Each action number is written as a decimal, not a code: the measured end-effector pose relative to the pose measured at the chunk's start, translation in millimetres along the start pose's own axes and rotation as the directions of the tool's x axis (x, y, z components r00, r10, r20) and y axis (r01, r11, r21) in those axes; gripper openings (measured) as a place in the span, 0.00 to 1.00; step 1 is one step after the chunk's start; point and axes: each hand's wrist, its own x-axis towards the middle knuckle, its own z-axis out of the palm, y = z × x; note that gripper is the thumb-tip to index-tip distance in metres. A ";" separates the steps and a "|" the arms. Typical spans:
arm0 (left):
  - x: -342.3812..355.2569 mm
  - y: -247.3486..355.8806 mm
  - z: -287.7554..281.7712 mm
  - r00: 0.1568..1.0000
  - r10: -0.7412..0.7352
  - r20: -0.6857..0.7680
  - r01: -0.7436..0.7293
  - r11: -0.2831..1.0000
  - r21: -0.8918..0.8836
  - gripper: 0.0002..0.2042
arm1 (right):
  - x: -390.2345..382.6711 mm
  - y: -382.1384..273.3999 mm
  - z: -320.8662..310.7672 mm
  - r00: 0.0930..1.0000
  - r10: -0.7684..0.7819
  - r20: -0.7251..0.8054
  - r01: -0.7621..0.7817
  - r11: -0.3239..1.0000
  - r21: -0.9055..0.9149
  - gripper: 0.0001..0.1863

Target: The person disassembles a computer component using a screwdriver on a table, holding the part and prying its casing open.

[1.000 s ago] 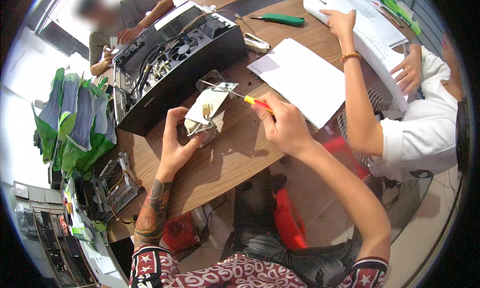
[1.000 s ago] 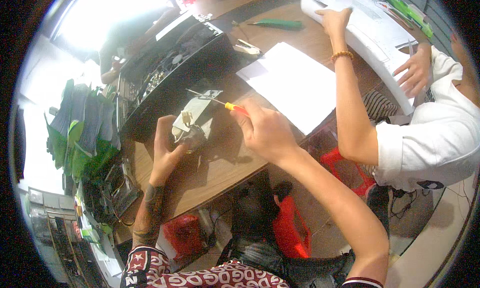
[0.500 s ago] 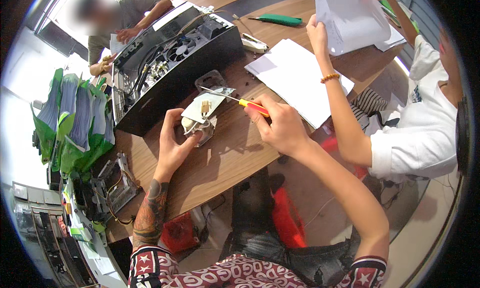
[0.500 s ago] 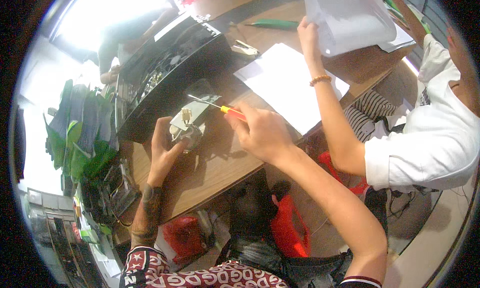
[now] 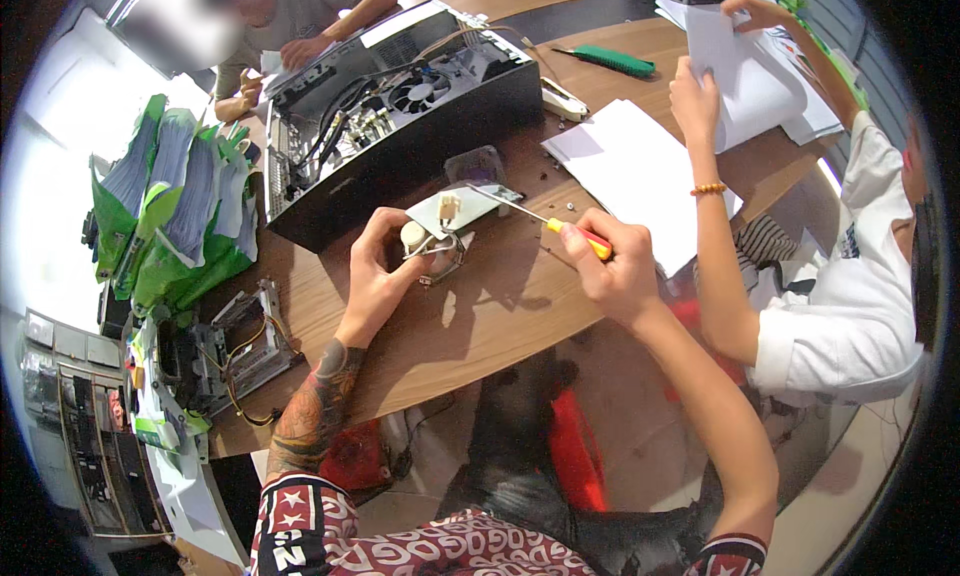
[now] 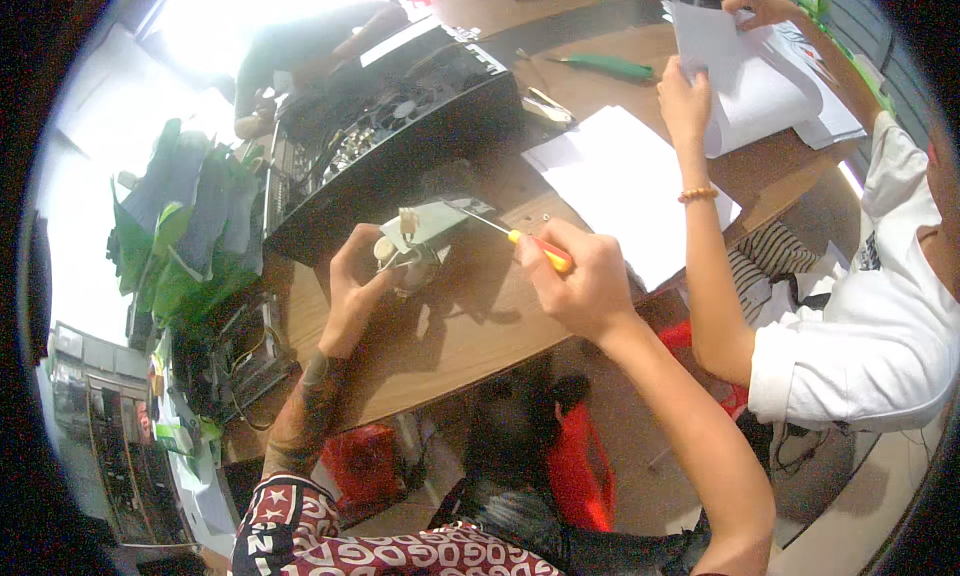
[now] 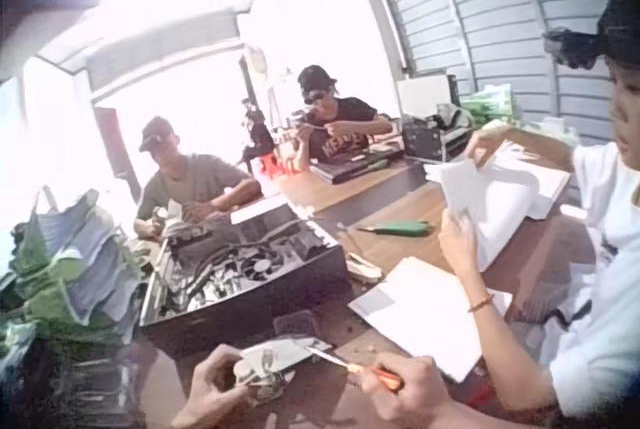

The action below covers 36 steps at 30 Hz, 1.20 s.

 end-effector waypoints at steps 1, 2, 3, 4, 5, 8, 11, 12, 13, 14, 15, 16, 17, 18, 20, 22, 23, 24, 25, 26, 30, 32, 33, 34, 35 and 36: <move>-0.5 0.5 0.3 1.000 -0.007 -0.007 0.007 1.000 -0.031 0.15 | -1.0 -0.5 -2.3 1.000 0.010 -0.011 -0.010 1.000 0.011 0.17; 0.5 -3.3 -0.1 1.000 0.022 -0.021 -0.022 1.000 -0.020 0.15 | -2.1 3.5 -3.2 0.999 0.031 -0.013 -0.030 0.998 0.046 0.18; 1.2 -2.1 -0.6 0.999 0.024 -0.027 -0.024 1.000 -0.017 0.15 | -1.4 3.1 -4.1 1.000 0.026 -0.010 -0.025 0.998 0.049 0.18; 1.2 -1.4 -0.3 0.999 0.003 -0.042 -0.004 1.000 -0.015 0.15 | -1.5 2.8 -4.8 0.995 0.096 0.000 -0.095 0.985 0.145 0.18; 0.7 -1.2 -0.4 0.998 -0.017 -0.057 0.016 1.000 -0.013 0.15 | -1.7 3.4 -5.6 0.986 0.165 0.017 -0.164 0.957 0.238 0.18; 0.7 -1.9 -1.4 0.997 -0.022 -0.073 0.022 1.000 0.000 0.16 | -1.1 11.1 -8.5 0.985 0.169 0.044 -0.174 0.934 0.312 0.19; 1.0 -0.3 1.6 0.994 0.022 -0.111 -0.023 1.000 -0.013 0.18 | -0.2 7.9 -8.6 0.976 0.203 0.077 -0.215 0.870 0.444 0.18; 1.3 -2.4 0.5 0.993 0.024 -0.112 -0.025 1.000 -0.011 0.18 | 0.1 5.6 -8.7 0.965 0.241 0.106 -0.261 0.821 0.508 0.18; 1.4 -5.3 1.8 0.980 0.118 -0.160 -0.112 0.993 0.042 0.20 | -0.6 5.3 -9.8 0.964 0.243 0.106 -0.262 0.821 0.507 0.18; 1.3 -6.5 3.2 0.956 0.212 -0.202 -0.195 0.976 0.098 0.23 | -1.6 5.4 -10.7 0.968 0.224 0.109 -0.248 0.829 0.500 0.18; -0.1 -5.3 2.6 0.957 0.209 -0.201 -0.194 0.976 0.095 0.23 | -2.8 5.9 -11.7 0.972 0.206 0.112 -0.234 0.838 0.494 0.18; -0.7 9.1 2.4 0.940 0.312 -0.136 -0.274 0.932 0.237 0.24 | -3.2 6.6 -12.8 0.971 0.211 0.112 -0.238 0.835 0.496 0.18; -1.8 21.2 1.9 0.914 0.401 -0.057 -0.354 0.861 0.366 0.26 | -2.9 6.6 -13.5 0.974 0.196 0.115 -0.227 0.849 0.477 0.18; -3.5 27.5 7.0 0.911 0.412 -0.031 -0.373 0.853 0.366 0.28 | -2.8 6.4 -14.5 0.976 0.182 0.118 -0.216 0.863 0.457 0.18; -7.4 33.9 14.2 0.909 0.417 0.006 -0.365 0.788 0.496 0.26 | -2.7 4.0 -15.8 0.973 0.193 0.130 -0.232 0.857 0.461 0.18; -7.6 35.8 22.6 0.921 0.389 0.003 -0.320 0.753 0.575 0.24 | -3.4 2.2 -16.9 0.970 0.199 0.138 -0.241 0.853 0.463 0.18; -6.4 35.5 26.3 0.923 0.386 -0.007 -0.307 0.746 0.591 0.24 | -4.6 1.9 -18.3 0.972 0.190 0.139 -0.232 0.871 0.434 0.18; -1.8 36.0 29.5 0.898 0.438 -0.024 -0.334 0.717 0.612 0.20 | -6.0 1.3 -19.9 0.973 0.181 0.140 -0.223 0.887 0.404 0.17; 1.2 32.3 28.3 0.897 0.442 -0.029 -0.333 0.716 0.614 0.20 | -8.7 1.8 -22.0 0.974 0.174 0.142 -0.218 0.889 0.403 0.17; 4.0 27.6 26.6 0.873 0.488 -0.020 -0.365 0.679 0.638 0.18 | -12.1 0.0 -26.0 0.972 0.184 0.149 -0.227 0.901 0.369 0.17; 5.2 23.7 27.1 0.843 0.537 -0.035 -0.412 0.685 0.600 0.13 | -26.2 -18.0 -37.1 0.967 0.218 0.135 -0.251 0.910 0.330 0.15; 3.6 29.2 28.1 0.828 0.561 0.000 -0.462 0.681 0.569 0.14 | -39.7 -29.0 -43.3 0.961 0.259 0.100 -0.278 0.899 0.337 0.14; 1.9 30.1 25.5 0.831 0.557 -0.001 -0.456 0.682 0.572 0.14 | -48.1 -30.8 -42.1 0.960 0.261 0.105 -0.281 0.898 0.339 0.14; 0.5 29.7 24.2 0.833 0.554 -0.012 -0.457 0.700 0.549 0.14 | -57.1 -32.1 -43.2 0.954 0.280 0.104 -0.299 0.899 0.320 0.14; -0.5 29.4 23.5 0.835 0.549 -0.023 -0.457 0.717 0.526 0.14 | -63.6 -32.7 -44.2 0.949 0.299 0.103 -0.316 0.900 0.300 0.14; -0.9 29.7 23.7 0.837 0.547 -0.026 -0.454 0.720 0.525 0.14 | -67.7 -32.6 -44.7 0.948 0.301 0.106 -0.319 0.900 0.298 0.14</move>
